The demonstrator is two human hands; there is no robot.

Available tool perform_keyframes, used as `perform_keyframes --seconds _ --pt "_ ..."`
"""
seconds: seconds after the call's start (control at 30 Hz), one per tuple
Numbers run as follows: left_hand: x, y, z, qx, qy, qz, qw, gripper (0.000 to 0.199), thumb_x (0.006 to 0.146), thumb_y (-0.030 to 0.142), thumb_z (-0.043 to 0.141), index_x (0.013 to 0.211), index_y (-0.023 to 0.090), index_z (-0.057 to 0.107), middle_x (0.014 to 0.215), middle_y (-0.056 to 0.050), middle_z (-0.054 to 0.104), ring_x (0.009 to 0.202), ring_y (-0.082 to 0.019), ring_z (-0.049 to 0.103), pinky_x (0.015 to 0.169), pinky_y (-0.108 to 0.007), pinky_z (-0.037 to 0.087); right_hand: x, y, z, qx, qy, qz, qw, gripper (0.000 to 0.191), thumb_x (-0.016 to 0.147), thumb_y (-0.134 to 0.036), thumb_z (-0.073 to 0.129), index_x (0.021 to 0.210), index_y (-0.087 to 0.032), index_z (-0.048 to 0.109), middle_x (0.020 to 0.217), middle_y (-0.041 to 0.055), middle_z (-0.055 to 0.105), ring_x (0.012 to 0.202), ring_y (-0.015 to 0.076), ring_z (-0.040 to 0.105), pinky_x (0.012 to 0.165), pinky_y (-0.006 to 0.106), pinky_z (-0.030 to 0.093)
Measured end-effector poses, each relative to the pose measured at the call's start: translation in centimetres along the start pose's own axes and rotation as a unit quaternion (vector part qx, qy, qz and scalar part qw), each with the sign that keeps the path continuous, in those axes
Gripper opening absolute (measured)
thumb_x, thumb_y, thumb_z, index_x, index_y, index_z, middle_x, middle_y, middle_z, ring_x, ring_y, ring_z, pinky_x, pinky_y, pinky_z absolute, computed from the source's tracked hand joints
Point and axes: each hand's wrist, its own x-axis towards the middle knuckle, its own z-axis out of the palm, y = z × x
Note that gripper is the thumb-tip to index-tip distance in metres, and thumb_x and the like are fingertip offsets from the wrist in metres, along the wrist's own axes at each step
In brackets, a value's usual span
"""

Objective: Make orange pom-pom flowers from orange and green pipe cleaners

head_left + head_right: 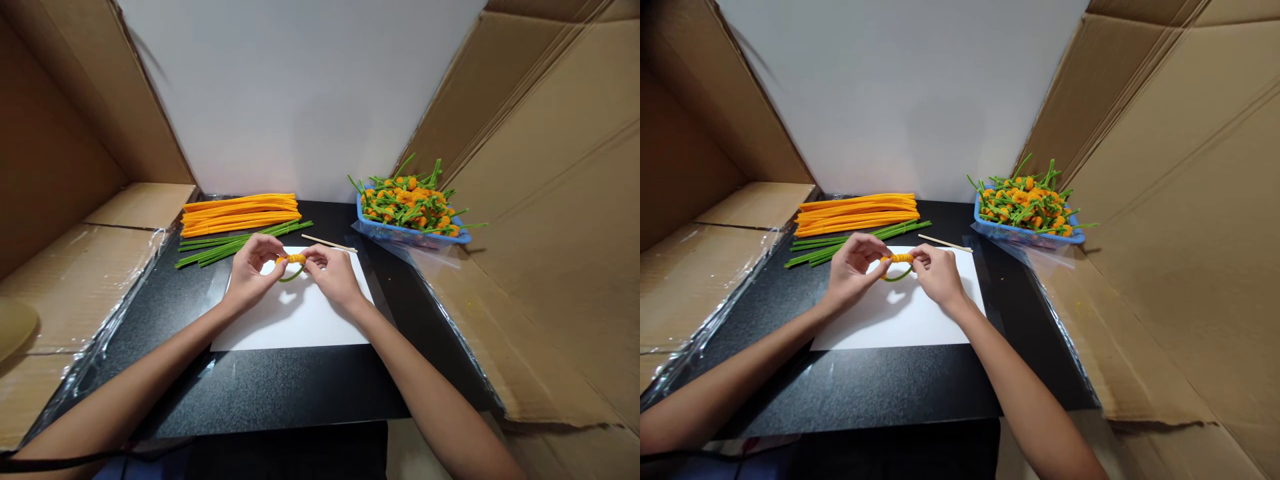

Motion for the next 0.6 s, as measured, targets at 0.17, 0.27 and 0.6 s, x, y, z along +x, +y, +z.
perform_keyframes --seconds 0.17,0.27,0.6 --pt "0.1 0.18 -0.01 0.0 0.003 -0.01 1.0 0.025 0.077 0.017 0.072 0.094 0.021 0.055 0.088 0.0 0.059 0.087 -0.015 0.064 0.078 -0.029 0.056 0.01 -0.18 -0.23 -0.014 0.01 -0.014 1.0 0.018 0.078 -0.01 0.057 0.086 -0.016 0.071 0.077 0.0041 0.073 0.069 0.0156 0.069 0.067 0.026 0.055" --pt "0.23 0.26 0.01 -0.002 0.012 -0.006 1.0 0.028 0.075 0.016 0.074 0.096 0.021 0.055 0.085 0.001 0.057 0.086 -0.014 0.064 0.081 -0.029 0.056 0.03 -0.23 -0.29 -0.015 0.013 -0.019 1.0 0.017 0.078 -0.01 0.057 0.086 -0.015 0.071 0.077 0.0045 0.073 0.068 0.0157 0.068 0.067 0.026 0.054" --pt "0.52 0.07 -0.15 -0.04 0.02 -0.079 0.996 0.034 0.072 0.022 0.077 0.1 0.02 0.057 0.088 -0.002 0.062 0.085 -0.015 0.063 0.066 -0.021 0.054 0.15 -0.13 -0.45 -0.028 0.026 -0.034 0.999 0.017 0.078 -0.009 0.058 0.085 -0.016 0.072 0.08 0.0041 0.075 0.07 0.0156 0.069 0.068 0.026 0.054"
